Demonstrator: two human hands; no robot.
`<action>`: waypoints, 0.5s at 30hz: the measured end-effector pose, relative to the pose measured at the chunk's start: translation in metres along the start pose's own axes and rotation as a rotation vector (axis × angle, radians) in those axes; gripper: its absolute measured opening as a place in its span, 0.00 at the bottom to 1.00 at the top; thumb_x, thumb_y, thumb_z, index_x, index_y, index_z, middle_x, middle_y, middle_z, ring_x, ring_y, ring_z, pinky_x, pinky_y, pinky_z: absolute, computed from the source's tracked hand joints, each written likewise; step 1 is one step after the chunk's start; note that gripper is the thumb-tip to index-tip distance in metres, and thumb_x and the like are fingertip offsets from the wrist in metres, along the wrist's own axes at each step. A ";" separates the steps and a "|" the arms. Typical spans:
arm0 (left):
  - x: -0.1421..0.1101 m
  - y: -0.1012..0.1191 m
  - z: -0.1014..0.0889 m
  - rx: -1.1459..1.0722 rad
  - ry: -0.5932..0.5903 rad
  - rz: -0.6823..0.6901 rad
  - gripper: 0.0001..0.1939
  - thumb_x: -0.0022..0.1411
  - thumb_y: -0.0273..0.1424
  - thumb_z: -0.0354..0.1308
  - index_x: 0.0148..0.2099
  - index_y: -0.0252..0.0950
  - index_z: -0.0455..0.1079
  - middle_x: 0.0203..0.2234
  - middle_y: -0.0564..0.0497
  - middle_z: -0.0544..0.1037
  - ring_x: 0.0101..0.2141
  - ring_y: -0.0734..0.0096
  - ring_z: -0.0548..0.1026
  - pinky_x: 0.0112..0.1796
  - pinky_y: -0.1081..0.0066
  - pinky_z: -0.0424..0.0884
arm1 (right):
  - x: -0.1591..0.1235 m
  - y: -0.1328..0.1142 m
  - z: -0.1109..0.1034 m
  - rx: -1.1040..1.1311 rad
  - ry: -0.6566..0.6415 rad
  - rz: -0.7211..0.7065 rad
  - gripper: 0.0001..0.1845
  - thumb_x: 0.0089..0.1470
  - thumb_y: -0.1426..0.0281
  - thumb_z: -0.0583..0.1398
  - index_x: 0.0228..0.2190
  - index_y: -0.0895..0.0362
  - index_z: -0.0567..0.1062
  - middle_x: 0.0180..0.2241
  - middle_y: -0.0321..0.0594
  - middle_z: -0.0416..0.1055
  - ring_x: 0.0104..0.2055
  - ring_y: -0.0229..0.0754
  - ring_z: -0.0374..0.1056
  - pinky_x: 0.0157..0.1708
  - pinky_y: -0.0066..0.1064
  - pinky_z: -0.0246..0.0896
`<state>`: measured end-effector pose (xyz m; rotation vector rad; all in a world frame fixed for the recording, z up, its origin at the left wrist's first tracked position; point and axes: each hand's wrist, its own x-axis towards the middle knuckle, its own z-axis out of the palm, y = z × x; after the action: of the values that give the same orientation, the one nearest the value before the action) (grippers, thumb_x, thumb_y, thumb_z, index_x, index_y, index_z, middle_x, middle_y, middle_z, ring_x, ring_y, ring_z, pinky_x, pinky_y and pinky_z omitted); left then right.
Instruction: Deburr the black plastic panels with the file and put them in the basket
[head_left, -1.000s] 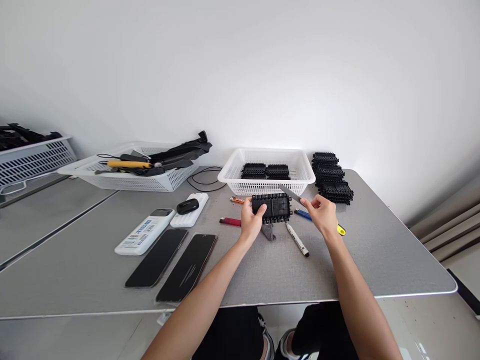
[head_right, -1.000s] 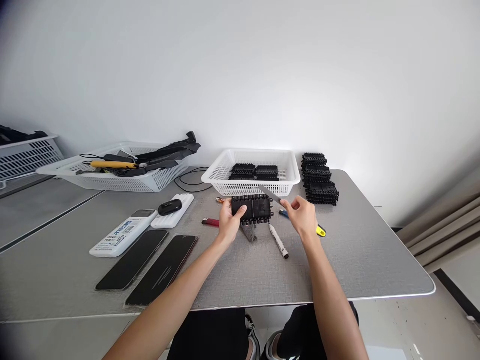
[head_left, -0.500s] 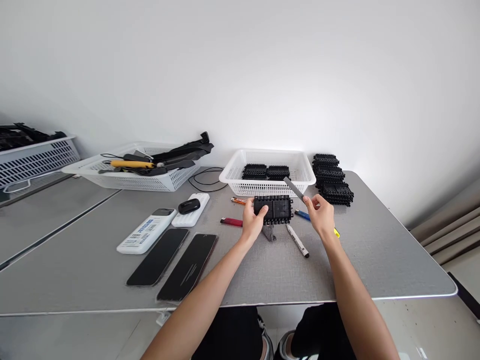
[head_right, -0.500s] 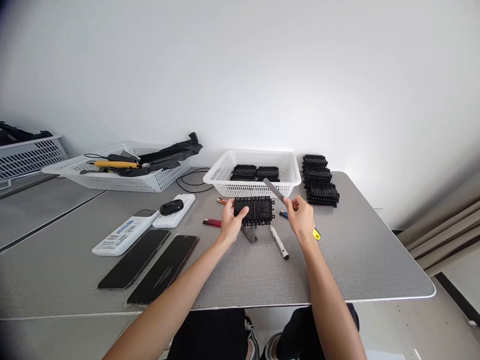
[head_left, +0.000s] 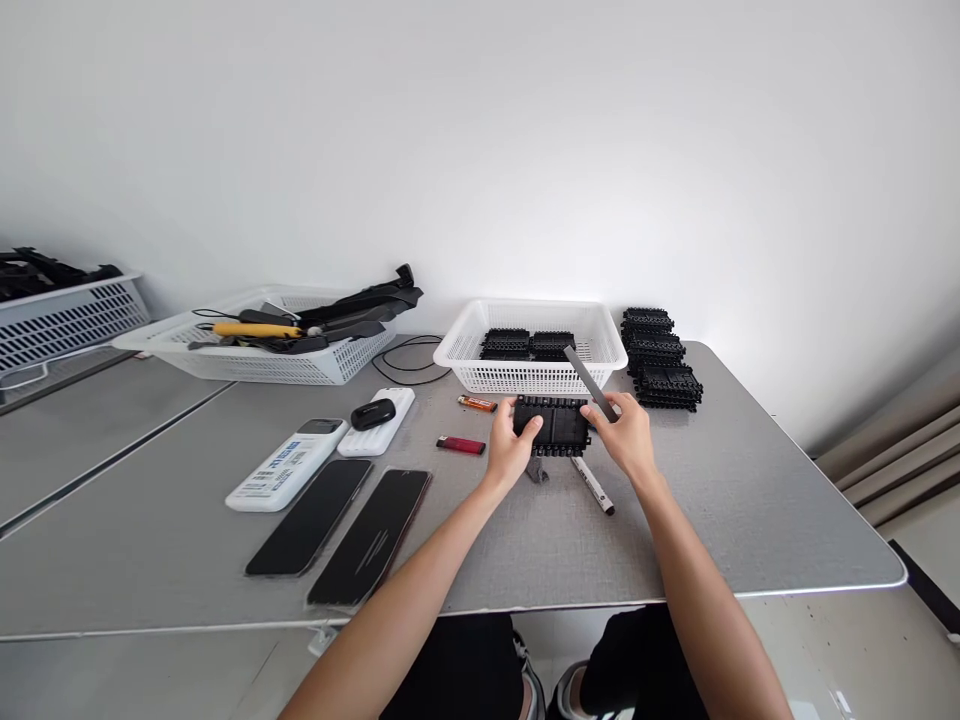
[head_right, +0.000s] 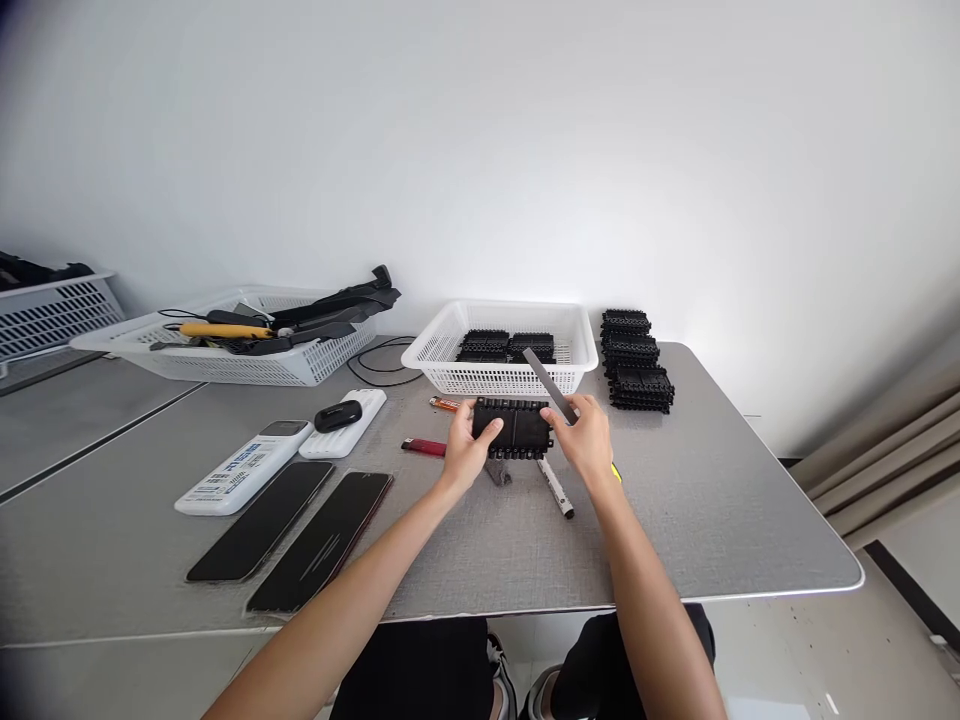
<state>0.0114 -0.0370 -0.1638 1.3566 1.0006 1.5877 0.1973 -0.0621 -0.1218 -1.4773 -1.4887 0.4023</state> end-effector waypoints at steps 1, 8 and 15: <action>0.002 -0.001 -0.001 -0.021 0.011 -0.009 0.22 0.51 0.37 0.66 0.46 0.37 0.64 0.38 0.47 0.77 0.42 0.60 0.76 0.45 0.62 0.70 | 0.001 0.002 -0.001 0.041 -0.025 0.014 0.20 0.51 0.53 0.61 0.36 0.56 0.79 0.36 0.43 0.75 0.36 0.46 0.69 0.37 0.36 0.61; 0.001 0.004 0.001 -0.058 0.018 -0.085 0.24 0.51 0.40 0.66 0.48 0.39 0.64 0.40 0.48 0.76 0.42 0.62 0.75 0.43 0.62 0.72 | 0.005 0.009 -0.001 0.260 -0.117 0.074 0.20 0.49 0.54 0.63 0.30 0.60 0.80 0.25 0.38 0.73 0.27 0.39 0.64 0.29 0.30 0.57; 0.000 0.012 -0.002 0.255 0.082 0.040 0.21 0.56 0.46 0.63 0.46 0.39 0.67 0.43 0.46 0.74 0.47 0.59 0.72 0.50 0.61 0.66 | 0.004 0.008 0.002 0.346 -0.195 0.084 0.21 0.48 0.52 0.63 0.26 0.59 0.76 0.21 0.35 0.68 0.21 0.34 0.57 0.21 0.28 0.50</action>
<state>0.0082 -0.0420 -0.1527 1.4997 1.2671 1.5970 0.2011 -0.0566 -0.1271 -1.2532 -1.4233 0.8310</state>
